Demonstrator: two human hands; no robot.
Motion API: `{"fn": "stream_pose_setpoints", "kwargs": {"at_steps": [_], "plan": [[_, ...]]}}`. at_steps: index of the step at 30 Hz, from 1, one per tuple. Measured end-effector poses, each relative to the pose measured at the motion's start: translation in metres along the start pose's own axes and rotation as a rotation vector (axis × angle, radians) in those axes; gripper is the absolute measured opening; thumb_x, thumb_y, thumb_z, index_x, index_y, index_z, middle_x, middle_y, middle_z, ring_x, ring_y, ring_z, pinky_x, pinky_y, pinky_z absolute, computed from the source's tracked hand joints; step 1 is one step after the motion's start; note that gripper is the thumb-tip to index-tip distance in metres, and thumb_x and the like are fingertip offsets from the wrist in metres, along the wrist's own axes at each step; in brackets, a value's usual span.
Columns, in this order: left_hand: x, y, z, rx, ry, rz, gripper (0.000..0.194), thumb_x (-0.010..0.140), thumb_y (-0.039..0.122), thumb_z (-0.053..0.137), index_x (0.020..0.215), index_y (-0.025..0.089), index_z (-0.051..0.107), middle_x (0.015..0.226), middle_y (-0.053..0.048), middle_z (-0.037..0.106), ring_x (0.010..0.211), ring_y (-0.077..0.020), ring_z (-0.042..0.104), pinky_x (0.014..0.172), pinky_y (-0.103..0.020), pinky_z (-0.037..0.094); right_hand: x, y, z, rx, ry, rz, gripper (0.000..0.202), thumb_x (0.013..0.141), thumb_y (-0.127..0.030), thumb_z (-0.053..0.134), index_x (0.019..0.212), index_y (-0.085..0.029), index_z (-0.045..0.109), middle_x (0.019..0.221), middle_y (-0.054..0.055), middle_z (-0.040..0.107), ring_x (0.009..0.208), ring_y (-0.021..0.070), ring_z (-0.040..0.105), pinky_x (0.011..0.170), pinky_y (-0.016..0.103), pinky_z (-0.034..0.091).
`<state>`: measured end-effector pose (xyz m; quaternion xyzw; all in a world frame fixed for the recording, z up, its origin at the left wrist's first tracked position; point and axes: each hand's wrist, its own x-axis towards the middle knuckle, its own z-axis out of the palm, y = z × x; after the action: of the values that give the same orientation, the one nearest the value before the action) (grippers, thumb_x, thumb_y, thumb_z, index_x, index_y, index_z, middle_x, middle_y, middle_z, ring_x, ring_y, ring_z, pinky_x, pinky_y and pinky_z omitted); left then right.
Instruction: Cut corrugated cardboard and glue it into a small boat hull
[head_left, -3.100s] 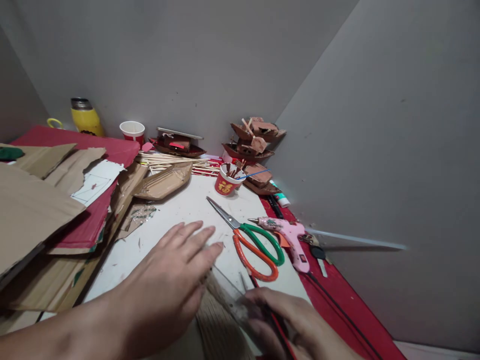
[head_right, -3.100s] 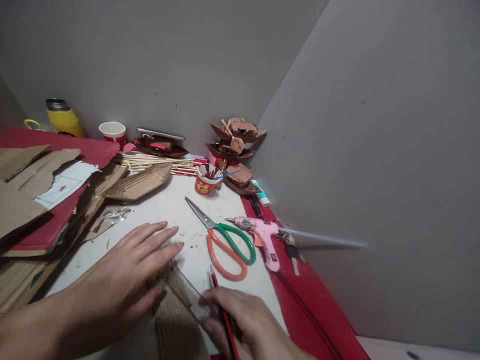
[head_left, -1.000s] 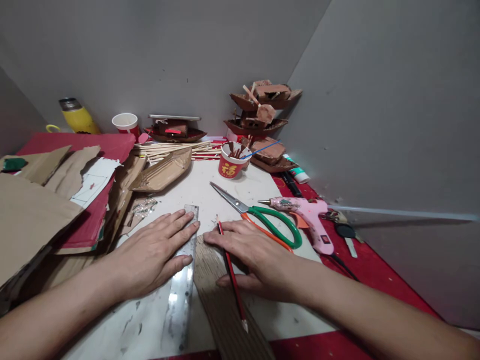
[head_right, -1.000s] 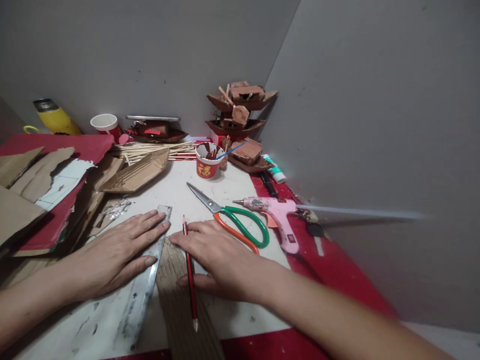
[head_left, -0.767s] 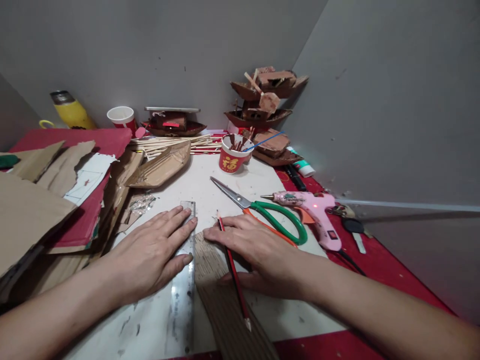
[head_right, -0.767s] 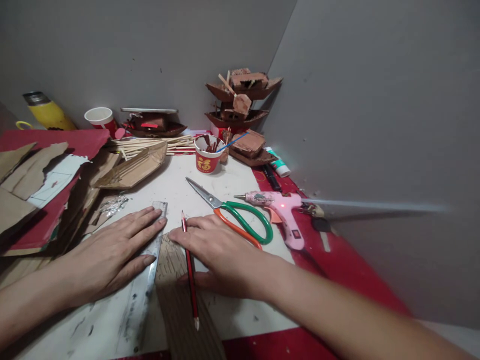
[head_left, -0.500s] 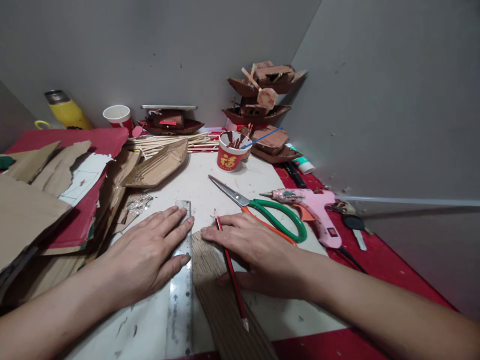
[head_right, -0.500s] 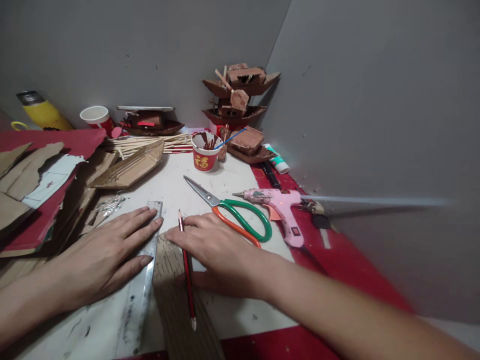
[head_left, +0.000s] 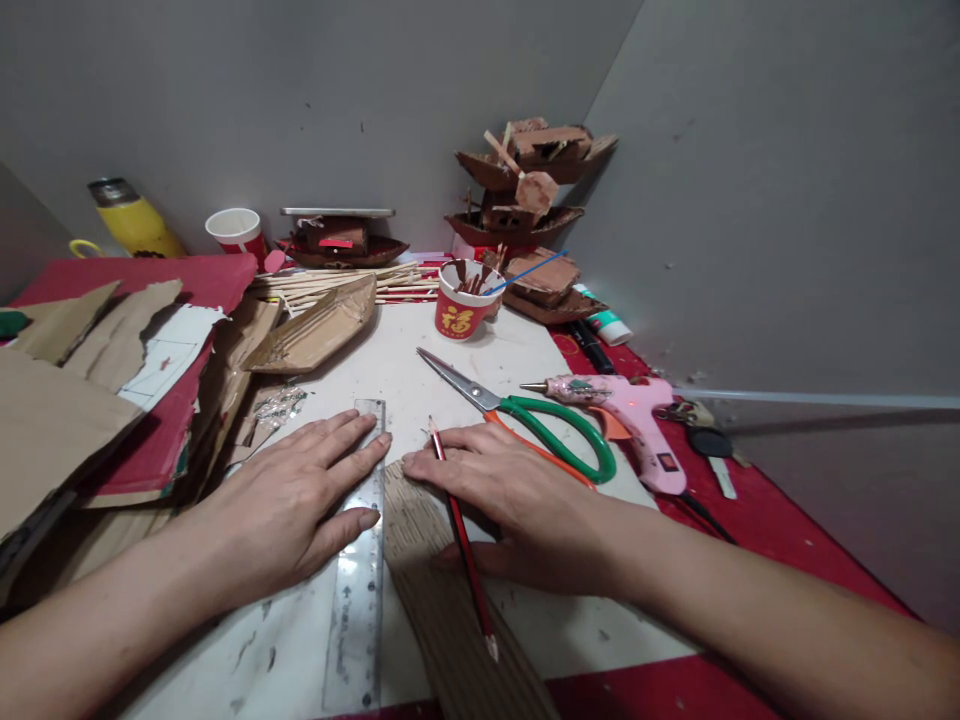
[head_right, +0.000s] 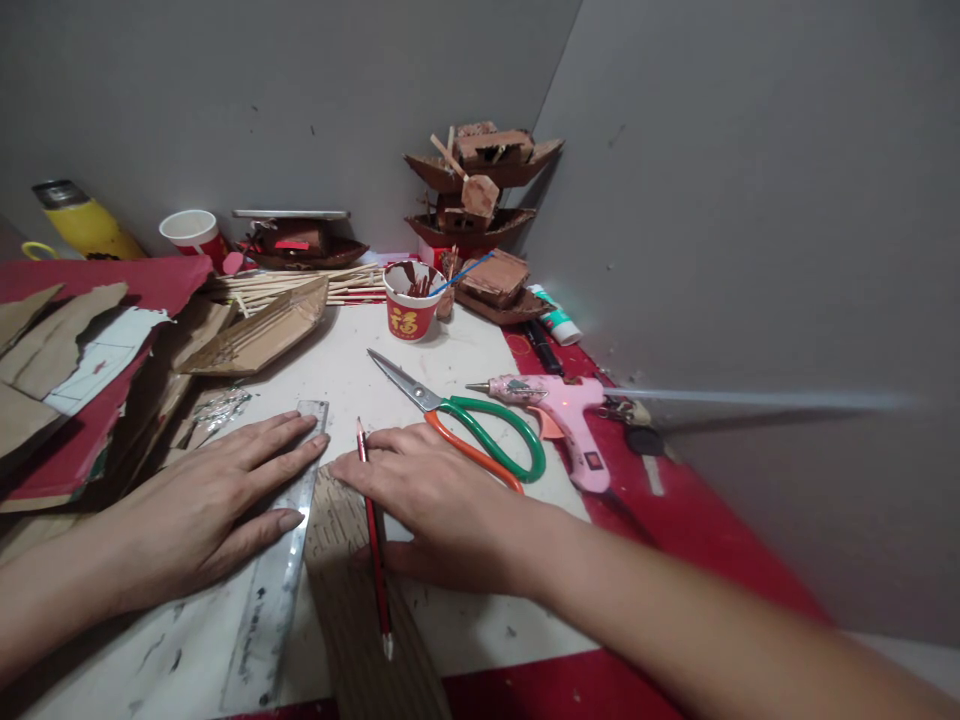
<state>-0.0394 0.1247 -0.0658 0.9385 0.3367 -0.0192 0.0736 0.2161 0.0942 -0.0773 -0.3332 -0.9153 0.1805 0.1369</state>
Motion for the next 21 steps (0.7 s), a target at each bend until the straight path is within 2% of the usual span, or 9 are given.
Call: {"fn": "stream_pose_setpoints", "kwargs": {"at_steps": [6, 9, 12, 16, 18, 21], "plan": [[0.000, 0.000, -0.002, 0.048, -0.040, 0.009, 0.060, 0.093, 0.049, 0.038, 0.146, 0.021, 0.035, 0.154, -0.014, 0.029, 0.139, -0.0307, 0.031, 0.110, -0.050, 0.034, 0.002, 0.002, 0.001, -0.014, 0.027, -0.023, 0.064, 0.076, -0.029, 0.075, 0.132, -0.013, 0.048, 0.126, 0.014, 0.059, 0.120, 0.0291, 0.045, 0.098, 0.041, 0.039], [-0.002, 0.000, -0.003, 0.033, -0.038, 0.009, 0.060, 0.093, 0.049, 0.037, 0.146, 0.021, 0.035, 0.153, -0.014, 0.030, 0.139, -0.0302, 0.032, 0.110, -0.050, 0.034, 0.001, -0.002, -0.003, 0.012, 0.143, -0.061, 0.048, 0.087, -0.028, 0.063, 0.130, -0.012, 0.049, 0.115, 0.016, 0.063, 0.108, 0.0284, 0.053, 0.089, 0.042, 0.043], [-0.004, 0.000, -0.003, 0.005, -0.027, 0.010, 0.059, 0.093, 0.048, 0.038, 0.145, 0.021, 0.036, 0.153, -0.014, 0.031, 0.139, -0.0300, 0.031, 0.111, -0.049, 0.033, -0.002, -0.013, -0.005, 0.213, 0.314, -0.065, 0.036, 0.096, -0.026, 0.044, 0.130, -0.015, 0.050, 0.098, 0.011, 0.065, 0.088, 0.0214, 0.059, 0.077, 0.036, 0.048], [-0.004, 0.001, -0.004, -0.022, -0.032, 0.001, 0.059, 0.093, 0.049, 0.039, 0.145, 0.021, 0.037, 0.154, -0.014, 0.029, 0.140, -0.0305, 0.029, 0.112, -0.048, 0.031, -0.003, -0.029, 0.010, 0.591, 0.437, 0.205, 0.028, 0.098, -0.031, 0.043, 0.115, -0.023, 0.063, 0.086, 0.005, 0.065, 0.075, 0.0162, 0.062, 0.066, 0.029, 0.051], [-0.004, 0.000, -0.004, -0.027, -0.041, -0.005, 0.060, 0.093, 0.050, 0.039, 0.145, 0.021, 0.037, 0.154, -0.013, 0.030, 0.140, -0.0308, 0.029, 0.112, -0.048, 0.031, 0.002, -0.033, 0.021, 0.819, 0.399, 0.353, 0.029, 0.098, -0.034, 0.042, 0.110, -0.022, 0.065, 0.083, 0.005, 0.065, 0.069, 0.0151, 0.063, 0.061, 0.028, 0.053], [-0.004, -0.001, -0.002, -0.032, -0.042, -0.007, 0.060, 0.092, 0.050, 0.040, 0.145, 0.021, 0.036, 0.154, -0.013, 0.029, 0.140, -0.0307, 0.029, 0.112, -0.048, 0.030, 0.013, -0.033, 0.031, 0.993, 0.403, 0.511, 0.029, 0.094, -0.038, 0.049, 0.102, -0.017, 0.066, 0.082, 0.007, 0.067, 0.071, 0.0164, 0.064, 0.055, 0.026, 0.055]]}}
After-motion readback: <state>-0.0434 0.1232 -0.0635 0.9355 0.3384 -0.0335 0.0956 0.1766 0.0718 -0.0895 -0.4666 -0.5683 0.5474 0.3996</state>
